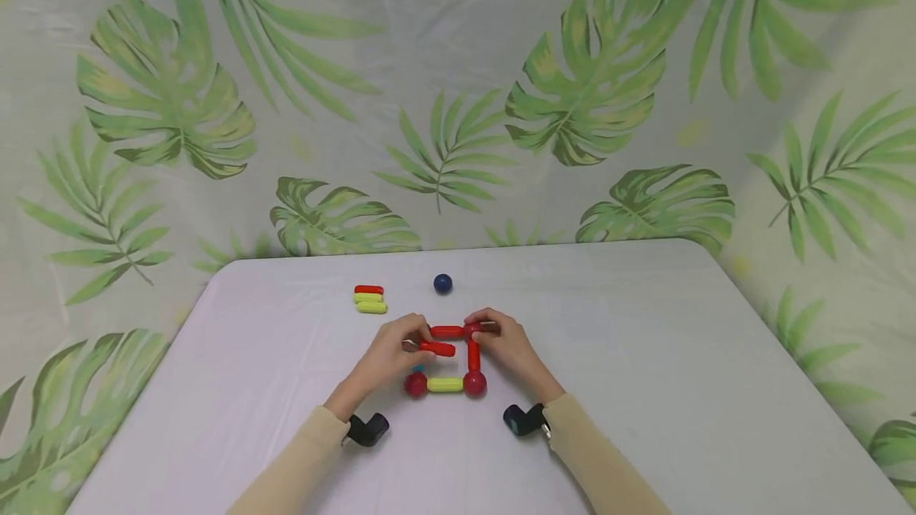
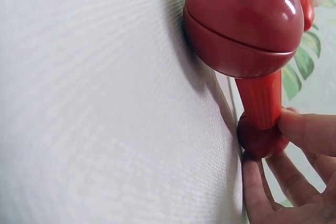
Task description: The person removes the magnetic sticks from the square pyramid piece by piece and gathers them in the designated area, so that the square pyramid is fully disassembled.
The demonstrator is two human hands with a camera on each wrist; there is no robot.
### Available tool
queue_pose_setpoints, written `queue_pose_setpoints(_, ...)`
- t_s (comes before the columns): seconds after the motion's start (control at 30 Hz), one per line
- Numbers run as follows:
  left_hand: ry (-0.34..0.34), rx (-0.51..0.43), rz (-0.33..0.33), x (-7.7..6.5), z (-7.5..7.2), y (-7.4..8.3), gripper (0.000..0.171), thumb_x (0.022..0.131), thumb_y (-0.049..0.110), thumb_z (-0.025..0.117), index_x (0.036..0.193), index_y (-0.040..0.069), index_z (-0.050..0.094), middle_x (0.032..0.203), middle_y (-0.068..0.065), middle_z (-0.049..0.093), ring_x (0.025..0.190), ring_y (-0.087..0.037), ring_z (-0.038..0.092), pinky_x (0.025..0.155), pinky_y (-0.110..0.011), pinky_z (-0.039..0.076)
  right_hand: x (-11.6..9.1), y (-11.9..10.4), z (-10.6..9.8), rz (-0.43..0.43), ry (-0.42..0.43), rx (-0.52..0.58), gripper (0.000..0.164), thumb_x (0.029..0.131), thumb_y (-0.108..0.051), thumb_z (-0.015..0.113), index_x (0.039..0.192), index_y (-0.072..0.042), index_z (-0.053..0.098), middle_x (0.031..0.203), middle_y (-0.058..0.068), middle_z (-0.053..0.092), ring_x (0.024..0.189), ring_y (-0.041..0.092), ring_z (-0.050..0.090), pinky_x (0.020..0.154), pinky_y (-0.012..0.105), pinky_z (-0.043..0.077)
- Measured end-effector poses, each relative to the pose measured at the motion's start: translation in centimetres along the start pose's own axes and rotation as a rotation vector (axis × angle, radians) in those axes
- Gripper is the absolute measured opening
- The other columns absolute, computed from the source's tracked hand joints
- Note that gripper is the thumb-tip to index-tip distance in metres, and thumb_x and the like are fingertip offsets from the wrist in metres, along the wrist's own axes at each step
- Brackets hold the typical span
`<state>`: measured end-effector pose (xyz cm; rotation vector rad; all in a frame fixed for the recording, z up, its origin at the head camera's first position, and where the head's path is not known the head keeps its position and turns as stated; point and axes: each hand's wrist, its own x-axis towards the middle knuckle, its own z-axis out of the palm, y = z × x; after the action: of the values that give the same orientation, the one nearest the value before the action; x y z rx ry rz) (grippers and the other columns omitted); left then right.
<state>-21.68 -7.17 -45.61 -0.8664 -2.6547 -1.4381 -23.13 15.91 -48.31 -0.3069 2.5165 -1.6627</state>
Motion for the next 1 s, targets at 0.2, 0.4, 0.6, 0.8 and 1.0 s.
queue_pose_setpoints(0.2, 0.292, 0.015, -0.194, 0.0, -4.0, -3.5, 0.02, 0.076, -0.002, 0.077, 0.088, 0.005, 0.062, 0.085, -0.005, 0.066, 0.081, -0.021, 0.062, 0.07, -0.031, 0.051, 0.2, 0.1, -0.1, 0.011, 0.003, 0.0, 0.024, 0.092, -0.002, 0.06, 0.115, -0.007, 0.063, 0.116, 0.011, 0.061, 0.107, 0.031, 0.057, 0.091, 0.043, 0.049)
queue_pose_setpoints(0.4, 0.319, 0.134, -0.31, 0.6, -6.1, -6.5, 0.02, 0.076, -0.008, 0.075, 0.085, 0.0, 0.059, 0.09, -0.013, 0.059, 0.081, -0.027, 0.061, 0.074, -0.037, 0.052, 0.1, 0.1, 0.0, 0.014, 0.006, 0.005, 0.024, 0.092, -0.002, 0.06, 0.115, -0.007, 0.063, 0.116, 0.011, 0.06, 0.107, 0.031, 0.056, 0.09, 0.042, 0.049)
queue_pose_setpoints(0.6, 0.248, 0.233, -0.298, 1.5, -6.9, -7.7, 0.019, 0.077, -0.006, 0.074, 0.089, 0.001, 0.062, 0.093, -0.013, 0.054, 0.077, -0.025, 0.057, 0.073, -0.038, 0.049, 0.1, 0.1, 0.1, 0.003, 0.01, 0.003, 0.024, 0.091, -0.001, 0.06, 0.114, -0.005, 0.063, 0.115, 0.011, 0.061, 0.107, 0.032, 0.057, 0.089, 0.041, 0.05)
queue_pose_setpoints(0.8, 0.211, 0.275, -0.286, 1.5, -7.4, -8.0, 0.016, 0.079, -0.004, 0.074, 0.089, 0.002, 0.063, 0.095, -0.012, 0.056, 0.08, -0.025, 0.058, 0.076, -0.039, 0.049, 0.1, 0.2, 0.1, 0.002, 0.005, 0.012, 0.023, 0.092, -0.001, 0.06, 0.114, -0.006, 0.063, 0.115, 0.011, 0.061, 0.106, 0.031, 0.056, 0.089, 0.041, 0.05)
queue_pose_setpoints(1.0, 0.22, 0.277, -0.25, 1.4, -7.3, -7.4, 0.016, 0.081, -0.001, 0.074, 0.092, 0.004, 0.063, 0.101, -0.011, 0.056, 0.082, -0.026, 0.056, 0.077, -0.039, 0.048, 0.1, 0.3, 0.1, 0.001, 0.002, 0.017, 0.023, 0.092, -0.002, 0.06, 0.114, -0.006, 0.063, 0.116, 0.011, 0.061, 0.106, 0.031, 0.056, 0.089, 0.041, 0.05)
